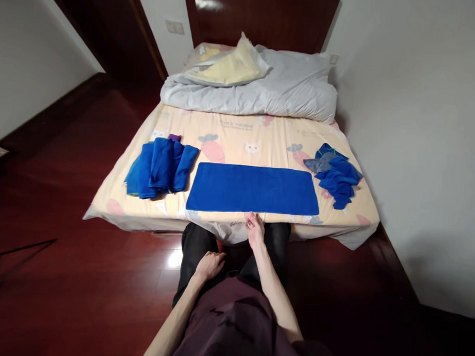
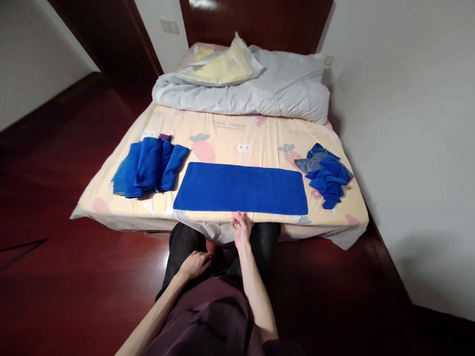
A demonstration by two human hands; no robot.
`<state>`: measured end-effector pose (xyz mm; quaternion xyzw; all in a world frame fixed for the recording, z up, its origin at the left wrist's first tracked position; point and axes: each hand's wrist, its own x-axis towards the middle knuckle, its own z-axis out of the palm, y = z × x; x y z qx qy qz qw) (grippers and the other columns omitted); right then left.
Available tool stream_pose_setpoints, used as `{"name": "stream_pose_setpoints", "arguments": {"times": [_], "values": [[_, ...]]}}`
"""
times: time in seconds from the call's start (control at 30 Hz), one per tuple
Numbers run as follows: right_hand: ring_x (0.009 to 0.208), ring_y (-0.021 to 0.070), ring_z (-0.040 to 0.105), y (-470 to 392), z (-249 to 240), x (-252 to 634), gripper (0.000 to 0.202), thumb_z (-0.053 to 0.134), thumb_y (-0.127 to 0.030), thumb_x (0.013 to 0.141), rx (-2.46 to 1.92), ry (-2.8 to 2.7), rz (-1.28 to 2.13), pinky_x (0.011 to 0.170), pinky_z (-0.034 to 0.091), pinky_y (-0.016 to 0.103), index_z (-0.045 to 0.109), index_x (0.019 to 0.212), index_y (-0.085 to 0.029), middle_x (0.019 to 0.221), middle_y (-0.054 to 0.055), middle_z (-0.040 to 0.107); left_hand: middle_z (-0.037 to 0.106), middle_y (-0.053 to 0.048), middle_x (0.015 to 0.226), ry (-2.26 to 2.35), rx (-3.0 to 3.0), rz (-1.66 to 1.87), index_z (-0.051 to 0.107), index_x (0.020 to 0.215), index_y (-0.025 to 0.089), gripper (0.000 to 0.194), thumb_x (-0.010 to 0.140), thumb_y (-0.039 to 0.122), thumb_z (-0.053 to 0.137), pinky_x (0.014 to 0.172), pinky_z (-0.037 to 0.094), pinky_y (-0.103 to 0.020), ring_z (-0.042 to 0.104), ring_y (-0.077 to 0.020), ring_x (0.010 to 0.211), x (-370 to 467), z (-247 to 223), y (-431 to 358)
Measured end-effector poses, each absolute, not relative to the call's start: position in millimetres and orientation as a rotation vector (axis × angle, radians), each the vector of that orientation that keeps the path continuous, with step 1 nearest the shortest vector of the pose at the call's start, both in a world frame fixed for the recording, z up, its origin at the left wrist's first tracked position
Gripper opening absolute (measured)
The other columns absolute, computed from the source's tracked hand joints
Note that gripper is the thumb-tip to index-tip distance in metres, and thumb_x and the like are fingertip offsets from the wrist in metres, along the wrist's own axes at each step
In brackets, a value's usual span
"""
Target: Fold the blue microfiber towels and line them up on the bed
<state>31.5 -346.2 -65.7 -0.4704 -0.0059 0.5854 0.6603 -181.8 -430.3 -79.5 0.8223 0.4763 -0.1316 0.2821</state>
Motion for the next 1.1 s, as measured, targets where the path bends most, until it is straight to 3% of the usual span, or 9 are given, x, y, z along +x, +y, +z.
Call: {"name": "stream_pose_setpoints", "arguments": {"times": [0.3, 0.53, 0.7, 1.1], "values": [[0.086, 0.013, 0.071, -319, -73, 27, 0.012, 0.069, -0.032, 0.095, -1.083, 0.102, 1.284, 0.077, 0.064, 0.027, 0.063, 0.103, -0.025, 0.123, 0.006, 0.076, 0.076, -0.015, 0.121, 1.28, 2.213, -0.375, 0.066, 0.129, 0.019, 0.038, 0.103, 0.03, 0.04, 0.104, 0.046, -0.04, 0.071, -0.0286, 0.115, -181, -77, -431], [0.088, 0.0117, 0.072, -309, -79, 28, 0.015, 0.064, -0.039, 0.1, -1.087, 0.126, 1.318, 0.081, 0.063, 0.026, 0.062, 0.098, -0.024, 0.125, 0.007, 0.076, 0.077, -0.014, 0.117, 1.27, 2.202, -0.373, 0.069, 0.12, 0.019, 0.036, 0.104, 0.031, 0.038, 0.101, 0.046, -0.039, 0.072, -0.0277, 0.112, -179, -73, -431], [0.094, 0.0116, 0.072, -296, -74, 36, 0.018, 0.055, -0.039, 0.105, -1.028, 0.21, 1.367, 0.086, 0.063, 0.028, 0.064, 0.105, -0.024, 0.126, 0.007, 0.076, 0.077, -0.015, 0.116, 1.274, 2.206, -0.37, 0.068, 0.123, 0.019, 0.037, 0.104, 0.031, 0.039, 0.1, 0.046, -0.04, 0.072, -0.0286, 0.112, -178, -73, -430], [0.115, 0.0156, 0.072, -303, -86, 44, 0.018, 0.054, -0.033, 0.1, -1.013, 0.071, 1.425, 0.093, 0.062, 0.033, 0.069, 0.106, -0.026, 0.131, 0.006, 0.075, 0.076, -0.015, 0.118, 1.285, 2.191, -0.423, 0.068, 0.125, 0.019, 0.036, 0.102, 0.029, 0.042, 0.104, 0.045, -0.042, 0.071, -0.03, 0.114, -177, -73, -432]]}}
